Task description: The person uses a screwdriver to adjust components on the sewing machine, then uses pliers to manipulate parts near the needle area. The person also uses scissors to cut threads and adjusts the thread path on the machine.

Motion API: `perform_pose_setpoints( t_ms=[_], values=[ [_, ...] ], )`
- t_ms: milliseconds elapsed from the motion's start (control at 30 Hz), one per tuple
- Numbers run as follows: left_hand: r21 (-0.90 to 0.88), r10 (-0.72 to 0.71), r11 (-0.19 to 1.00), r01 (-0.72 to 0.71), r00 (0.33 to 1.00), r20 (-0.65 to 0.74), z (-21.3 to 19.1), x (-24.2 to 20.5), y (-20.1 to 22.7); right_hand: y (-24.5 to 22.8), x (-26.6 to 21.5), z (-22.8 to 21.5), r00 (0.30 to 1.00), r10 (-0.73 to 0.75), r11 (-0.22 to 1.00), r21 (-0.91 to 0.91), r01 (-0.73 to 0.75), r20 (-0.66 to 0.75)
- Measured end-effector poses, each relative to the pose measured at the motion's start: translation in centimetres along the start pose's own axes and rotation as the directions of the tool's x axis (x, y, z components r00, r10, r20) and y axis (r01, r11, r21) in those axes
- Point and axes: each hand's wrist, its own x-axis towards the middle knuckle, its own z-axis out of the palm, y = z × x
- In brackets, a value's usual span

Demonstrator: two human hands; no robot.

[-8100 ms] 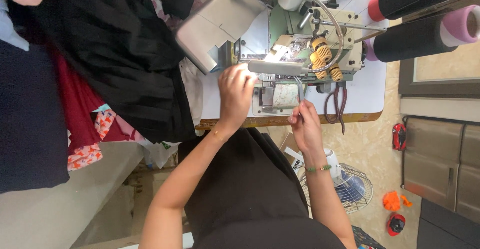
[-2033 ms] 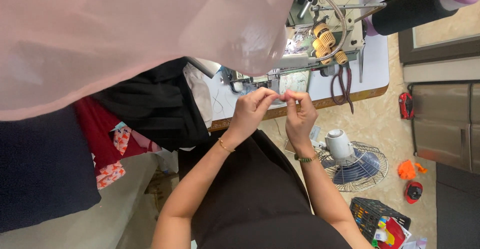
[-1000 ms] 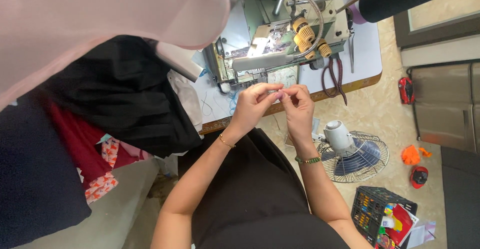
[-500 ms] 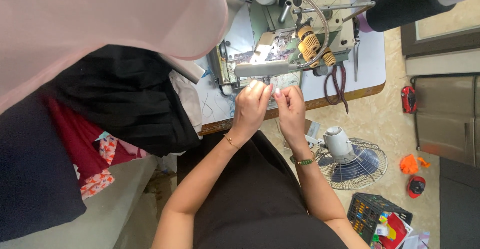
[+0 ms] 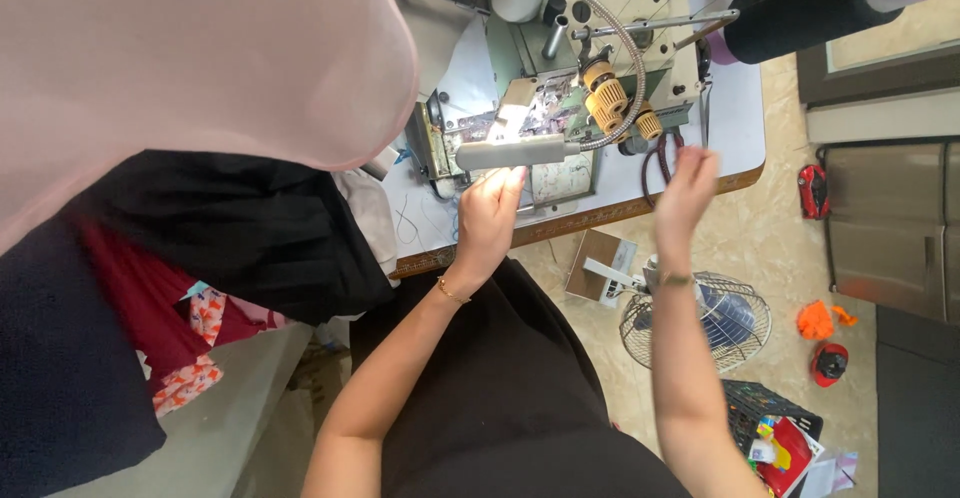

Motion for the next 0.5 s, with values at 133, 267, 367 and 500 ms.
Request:
perform_pose_setpoints(
  t_ms=[133,267,367,500],
  values=[
    [-0.011,-0.012,1.0,0.012,1.0,0.0,0.0,-0.2,-0.6,9.3,8.8,-2.4,0.971,-0.221,0.941,-0.283,0.187,-0.091],
    [-0.021,-0.029,0.999,0.029,1.0,-0.012,0.0,-0.4,-0.7,11.6,11.9,-2.7,0.984,-0.173,0.84,-0.527,0.129,-0.033],
    [-0.034,-0.044,0.999,0.043,0.999,-0.031,-0.1,-0.8,-1.3,14.4,12.9,-2.6,0.992,-0.123,0.805,-0.586,0.093,-0.012],
    [-0.092,-0.046,0.995,0.042,0.998,-0.033,0.1,-1.2,-2.2,19.3,14.8,-3.6,0.996,-0.077,0.763,-0.646,0.028,-0.047]
  ],
)
